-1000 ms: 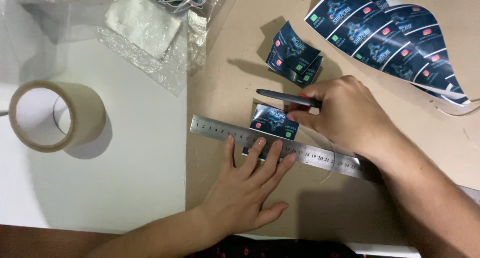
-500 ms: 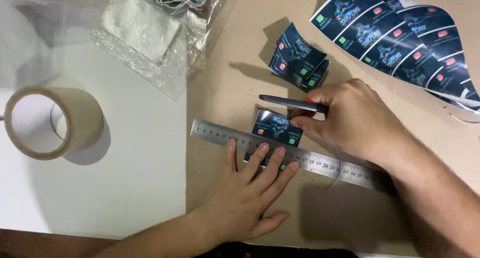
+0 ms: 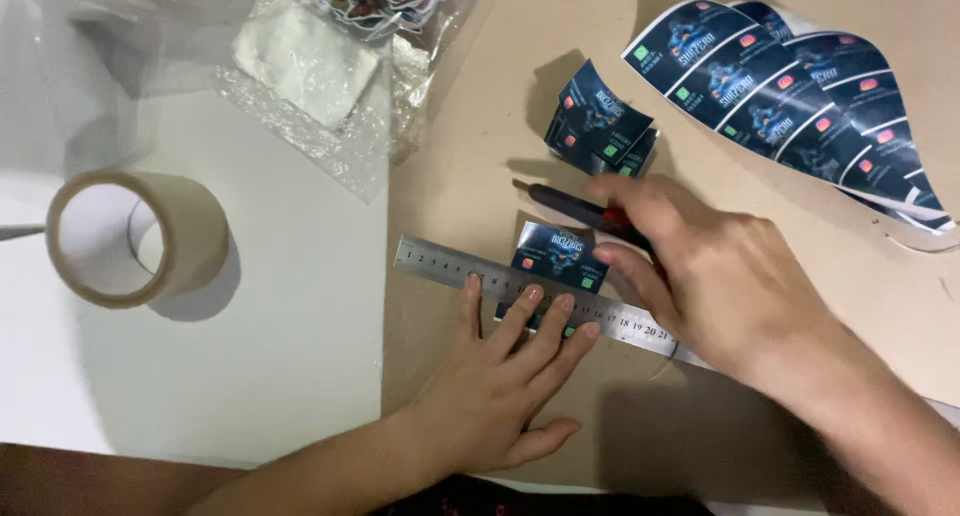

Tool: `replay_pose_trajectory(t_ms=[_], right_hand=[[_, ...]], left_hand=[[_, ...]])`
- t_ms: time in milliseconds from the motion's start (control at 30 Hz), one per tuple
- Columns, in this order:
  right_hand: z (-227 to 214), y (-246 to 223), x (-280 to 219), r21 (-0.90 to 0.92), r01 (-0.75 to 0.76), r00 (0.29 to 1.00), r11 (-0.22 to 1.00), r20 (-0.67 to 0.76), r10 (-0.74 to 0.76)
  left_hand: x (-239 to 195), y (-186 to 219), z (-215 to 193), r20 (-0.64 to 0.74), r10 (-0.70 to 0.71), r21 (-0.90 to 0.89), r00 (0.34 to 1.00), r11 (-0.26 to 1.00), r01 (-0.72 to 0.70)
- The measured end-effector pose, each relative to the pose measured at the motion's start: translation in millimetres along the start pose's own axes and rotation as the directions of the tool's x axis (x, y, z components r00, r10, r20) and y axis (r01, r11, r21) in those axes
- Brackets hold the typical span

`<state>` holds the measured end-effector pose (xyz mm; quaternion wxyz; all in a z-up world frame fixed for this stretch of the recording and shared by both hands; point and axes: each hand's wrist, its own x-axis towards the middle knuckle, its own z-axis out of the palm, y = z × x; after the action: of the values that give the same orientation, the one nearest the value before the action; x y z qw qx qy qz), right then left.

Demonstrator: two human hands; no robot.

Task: The person uses a metal ruler and a utility knife to cut a sheet of printed stickers into individual pieces on a work surface. The person repeatedly aligns the ruler, scores the sticker sheet, and separates the cut pieces, placing them aside.

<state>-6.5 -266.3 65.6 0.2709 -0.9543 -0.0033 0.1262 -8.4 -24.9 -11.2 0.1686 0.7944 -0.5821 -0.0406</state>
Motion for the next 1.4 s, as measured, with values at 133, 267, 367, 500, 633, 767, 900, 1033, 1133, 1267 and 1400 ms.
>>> replay_pose_trajectory(t_ms=[133, 267, 367, 500, 633, 767, 900, 1033, 1133, 1267, 1400], right_hand=[[6, -5, -28, -0.079, 0.250, 0.963, 0.965, -0.088, -0.256], [19, 4, -39, -0.150, 0.244, 0.966, 0.958, -0.056, -0.254], [19, 2, -40, -0.177, 0.255, 0.952, 0.951, -0.127, -0.279], [20, 5, -40, -0.173, 0.249, 0.957, 0.953, -0.108, -0.269], [22, 6, -41, -0.196, 0.237, 0.960, 0.952, -0.105, -0.260], [19, 4, -39, -0.226, 0.241, 0.962, 0.944, -0.073, -0.263], [11, -5, -34, -0.205, 0.257, 0.961, 0.945, -0.047, -0.271], [3, -10, -30, -0.269, 0.268, 0.963, 0.925, 0.073, -0.258], [1, -11, -27, -0.282, 0.285, 0.959, 0.916, 0.089, -0.270], [-6, -10, -28, -0.281, 0.325, 0.946, 0.903, 0.103, -0.309], [-11, -10, -32, -0.280, 0.328, 0.944, 0.902, 0.125, -0.304]], left_hand=[[-2, 0, 0, 0.012, 0.009, -0.005, 1.000, 1.000, -0.009], [-1, 1, -6, -0.027, 0.020, -0.031, 0.999, 0.999, -0.021], [0, 2, -7, -0.006, 0.016, -0.053, 1.000, 0.998, -0.016], [-2, 2, -4, -0.033, 0.018, -0.040, 0.999, 0.999, -0.019], [-1, 2, -5, -0.007, 0.017, -0.037, 1.000, 0.999, -0.017], [-2, 3, -4, -0.014, 0.014, -0.067, 1.000, 0.998, -0.015], [-3, 3, -1, -0.030, 0.019, -0.027, 0.999, 0.999, -0.019], [-2, 3, -3, -0.020, 0.013, -0.036, 1.000, 0.999, -0.014], [-2, 3, -4, -0.009, 0.013, -0.048, 1.000, 0.999, -0.014], [-2, 3, -3, -0.010, 0.005, -0.004, 1.000, 1.000, -0.005], [-1, 4, -6, -0.033, 0.005, -0.016, 0.999, 1.000, -0.006]])
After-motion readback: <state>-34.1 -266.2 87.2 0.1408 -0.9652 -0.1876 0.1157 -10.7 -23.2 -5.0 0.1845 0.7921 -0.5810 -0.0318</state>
